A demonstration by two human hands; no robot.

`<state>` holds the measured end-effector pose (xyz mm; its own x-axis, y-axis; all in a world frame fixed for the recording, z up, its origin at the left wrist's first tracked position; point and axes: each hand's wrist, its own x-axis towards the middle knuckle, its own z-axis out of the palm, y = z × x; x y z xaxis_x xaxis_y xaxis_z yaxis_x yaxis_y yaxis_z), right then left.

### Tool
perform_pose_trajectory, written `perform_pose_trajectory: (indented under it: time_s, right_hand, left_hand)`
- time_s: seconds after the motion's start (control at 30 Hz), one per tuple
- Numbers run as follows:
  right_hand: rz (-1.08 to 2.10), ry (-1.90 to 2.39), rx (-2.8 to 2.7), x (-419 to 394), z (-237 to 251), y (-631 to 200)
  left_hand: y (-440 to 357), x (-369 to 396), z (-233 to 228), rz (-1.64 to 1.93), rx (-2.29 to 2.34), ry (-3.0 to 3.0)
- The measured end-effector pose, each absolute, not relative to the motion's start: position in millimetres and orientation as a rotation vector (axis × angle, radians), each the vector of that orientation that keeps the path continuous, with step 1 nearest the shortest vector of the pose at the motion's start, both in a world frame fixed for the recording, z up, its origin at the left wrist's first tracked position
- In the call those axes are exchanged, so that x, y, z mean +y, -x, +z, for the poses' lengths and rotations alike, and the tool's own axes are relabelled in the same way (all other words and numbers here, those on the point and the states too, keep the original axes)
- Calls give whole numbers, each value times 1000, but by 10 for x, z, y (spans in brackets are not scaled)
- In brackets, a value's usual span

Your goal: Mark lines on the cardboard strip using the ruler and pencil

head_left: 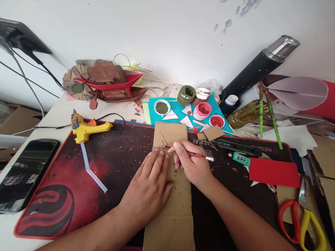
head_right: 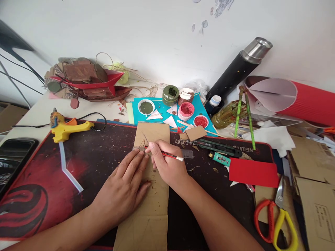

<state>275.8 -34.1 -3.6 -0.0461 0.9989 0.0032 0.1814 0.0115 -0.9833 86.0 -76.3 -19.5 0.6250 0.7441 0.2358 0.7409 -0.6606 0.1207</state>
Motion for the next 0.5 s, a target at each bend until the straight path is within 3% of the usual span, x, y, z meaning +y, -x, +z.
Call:
perform_pose_trajectory:
  time_s: [0.5]
  right_hand:
    - [1192,1319,-1306,-340,-22,-2772]
  left_hand:
    - [-855,-764,-197,401,1294,-2826]
